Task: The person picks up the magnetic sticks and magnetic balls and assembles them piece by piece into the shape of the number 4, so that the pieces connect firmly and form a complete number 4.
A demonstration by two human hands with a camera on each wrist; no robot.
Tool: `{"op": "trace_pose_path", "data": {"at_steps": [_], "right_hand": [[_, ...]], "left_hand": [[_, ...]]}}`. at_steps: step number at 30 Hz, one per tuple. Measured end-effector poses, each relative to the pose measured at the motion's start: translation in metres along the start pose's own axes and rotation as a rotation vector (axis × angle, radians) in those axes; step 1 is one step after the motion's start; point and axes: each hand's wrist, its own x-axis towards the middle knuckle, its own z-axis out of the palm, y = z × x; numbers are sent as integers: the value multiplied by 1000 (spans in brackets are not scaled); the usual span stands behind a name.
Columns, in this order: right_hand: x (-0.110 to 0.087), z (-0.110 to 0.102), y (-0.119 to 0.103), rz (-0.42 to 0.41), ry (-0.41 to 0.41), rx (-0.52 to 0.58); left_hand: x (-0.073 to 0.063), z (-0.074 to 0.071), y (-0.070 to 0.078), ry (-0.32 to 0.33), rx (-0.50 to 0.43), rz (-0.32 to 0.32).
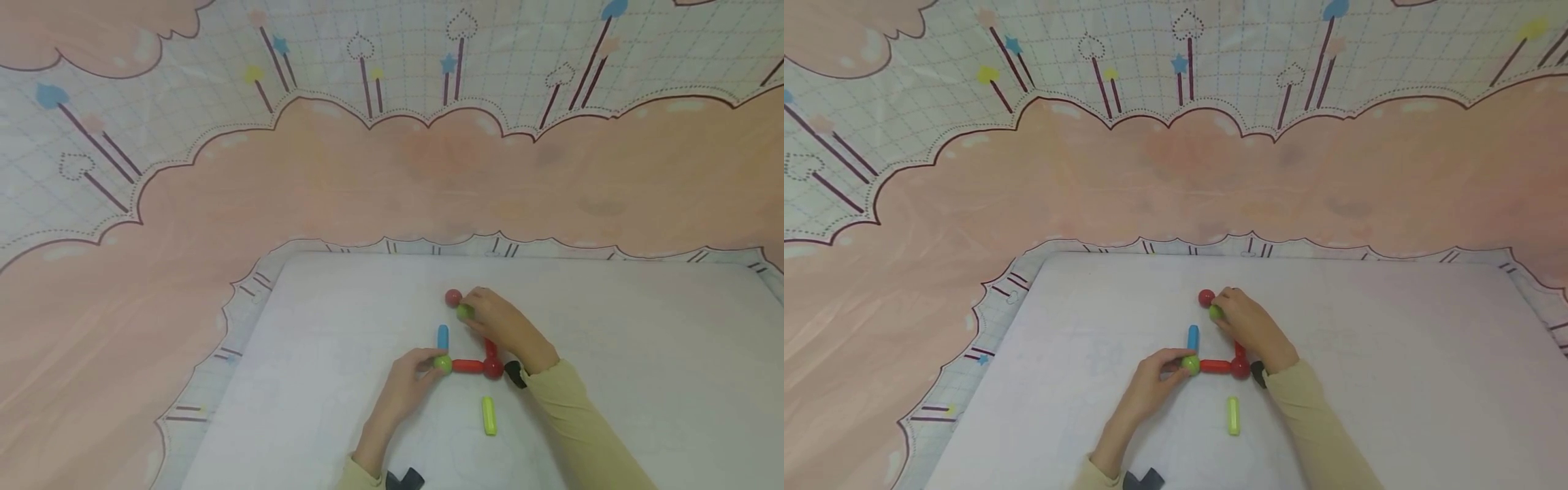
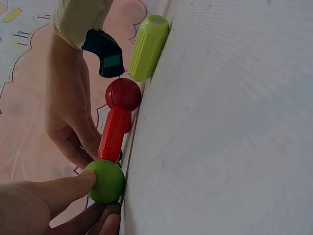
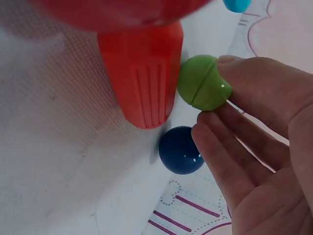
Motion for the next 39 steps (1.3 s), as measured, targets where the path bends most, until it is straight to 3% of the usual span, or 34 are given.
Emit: {"op": "trace_pose_path", "data": {"at_steps": [39], "right_hand": [[7,-3,-5,19,-42,16]], "left_hand": [[0,0,1,3,10,12]]}}
